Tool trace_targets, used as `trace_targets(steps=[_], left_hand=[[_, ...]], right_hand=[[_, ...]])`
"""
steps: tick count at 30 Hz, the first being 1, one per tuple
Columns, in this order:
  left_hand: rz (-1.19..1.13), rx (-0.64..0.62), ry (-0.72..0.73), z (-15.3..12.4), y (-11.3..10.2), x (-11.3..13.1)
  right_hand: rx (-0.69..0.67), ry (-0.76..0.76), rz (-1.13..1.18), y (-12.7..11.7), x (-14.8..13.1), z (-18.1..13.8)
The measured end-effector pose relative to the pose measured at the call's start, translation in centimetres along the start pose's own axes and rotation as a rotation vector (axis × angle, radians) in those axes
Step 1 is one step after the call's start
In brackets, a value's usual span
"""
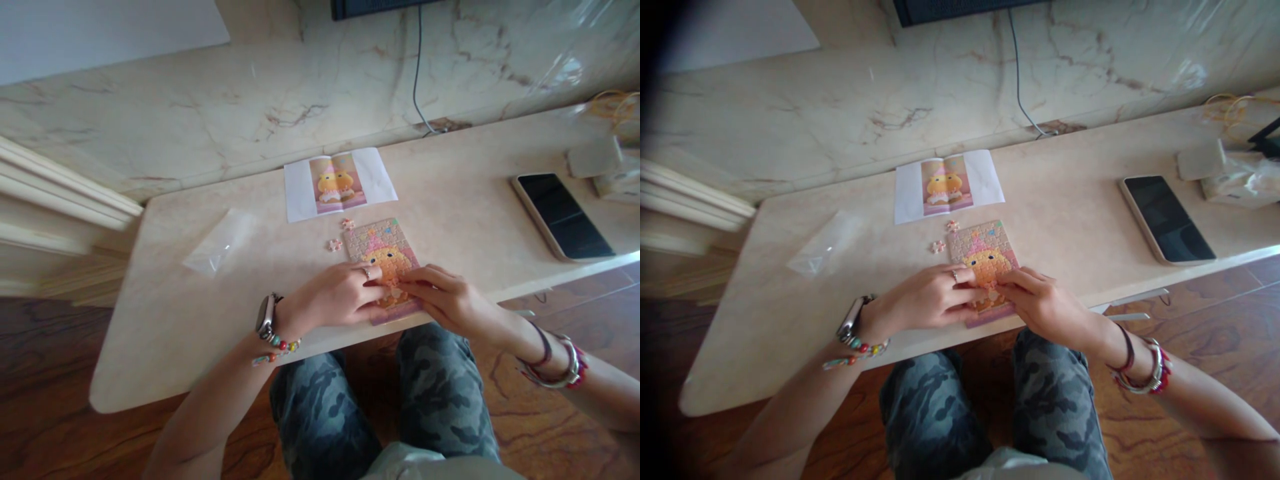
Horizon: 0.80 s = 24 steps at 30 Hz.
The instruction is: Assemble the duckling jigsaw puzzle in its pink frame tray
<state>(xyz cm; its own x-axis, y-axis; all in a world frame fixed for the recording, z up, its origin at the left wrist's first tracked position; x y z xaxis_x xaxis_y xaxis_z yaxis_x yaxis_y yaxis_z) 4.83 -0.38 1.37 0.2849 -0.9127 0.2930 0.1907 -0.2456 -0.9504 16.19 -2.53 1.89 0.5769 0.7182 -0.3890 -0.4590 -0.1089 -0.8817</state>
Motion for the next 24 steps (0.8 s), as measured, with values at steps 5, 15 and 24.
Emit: trace_targets(steps=[5,15,24], left_hand=[[-0.020,-0.010,0.002,0.0,0.3,-0.3],[-0.118,0.230,-0.400,-3.7,-4.6,-6.1],[0.136,0.190,-0.732,-5.8,-4.2,-9.1]], right_hand=[[-0.016,-0.004,0.041,-0.1,0.3,-0.1],[-0.162,-0.079,0.116,-0.8,4.7,10.2],[-0.273,-0.070,-0.017,2.8,6.4,16.1]])
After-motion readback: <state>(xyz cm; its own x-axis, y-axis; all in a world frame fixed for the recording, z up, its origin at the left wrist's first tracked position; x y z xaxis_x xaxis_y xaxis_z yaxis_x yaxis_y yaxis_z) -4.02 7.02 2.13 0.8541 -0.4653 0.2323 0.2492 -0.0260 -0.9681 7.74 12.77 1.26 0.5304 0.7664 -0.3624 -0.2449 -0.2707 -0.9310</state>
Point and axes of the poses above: each hand's wrist, its own z-axis towards the middle knuckle, its own y-axis out of the palm, x = y × z, the point moved 7 cm from there along z, towards the middle knuckle, and after that the axes turned 1 degree about -x, right-handed, at the moved point
